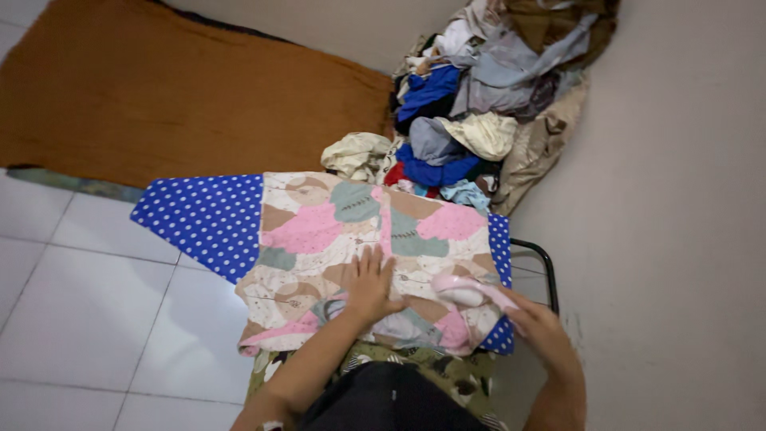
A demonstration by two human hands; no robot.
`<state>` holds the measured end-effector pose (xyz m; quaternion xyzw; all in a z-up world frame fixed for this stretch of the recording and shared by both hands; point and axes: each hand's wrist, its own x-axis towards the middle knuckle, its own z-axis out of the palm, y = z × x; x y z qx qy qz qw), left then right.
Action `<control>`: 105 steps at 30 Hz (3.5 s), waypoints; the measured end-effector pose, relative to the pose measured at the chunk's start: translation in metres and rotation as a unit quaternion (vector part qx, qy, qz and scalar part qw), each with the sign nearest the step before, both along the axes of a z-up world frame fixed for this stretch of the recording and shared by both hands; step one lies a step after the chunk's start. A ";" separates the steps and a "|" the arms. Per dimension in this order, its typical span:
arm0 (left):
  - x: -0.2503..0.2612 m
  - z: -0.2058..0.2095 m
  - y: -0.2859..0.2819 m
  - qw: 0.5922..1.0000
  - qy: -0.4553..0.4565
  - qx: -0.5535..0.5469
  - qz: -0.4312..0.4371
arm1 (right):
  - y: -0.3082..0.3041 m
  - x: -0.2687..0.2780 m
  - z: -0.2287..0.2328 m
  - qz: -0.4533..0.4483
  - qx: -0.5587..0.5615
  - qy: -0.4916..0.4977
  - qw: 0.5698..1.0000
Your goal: The person uses a lint roller on a patterned cloth laid on a blue polka-dotted ironing board, repeatedly rolling over the surface. The person then picks up a blue t-shirt, places it on the board, and continues rolling the lint roller over the t-shirt.
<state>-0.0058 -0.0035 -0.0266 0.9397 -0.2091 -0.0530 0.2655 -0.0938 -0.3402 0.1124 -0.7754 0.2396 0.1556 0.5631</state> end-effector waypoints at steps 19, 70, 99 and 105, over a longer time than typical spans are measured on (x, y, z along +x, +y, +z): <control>-0.022 -0.007 -0.024 0.992 0.007 0.046 -0.116 | 0.040 0.165 -0.112 0.090 -0.448 -0.097 0.884; 0.177 0.105 0.229 0.604 0.092 -0.723 0.324 | -0.031 0.200 -0.004 -0.286 0.182 -0.502 0.795; 0.050 -0.036 0.213 0.871 0.238 -0.250 0.351 | -0.029 -0.059 -0.127 -0.343 -0.147 -0.206 0.905; -0.048 0.004 0.284 0.873 0.319 -0.180 0.320 | -0.032 -0.101 -0.148 -0.241 -0.253 -0.167 0.922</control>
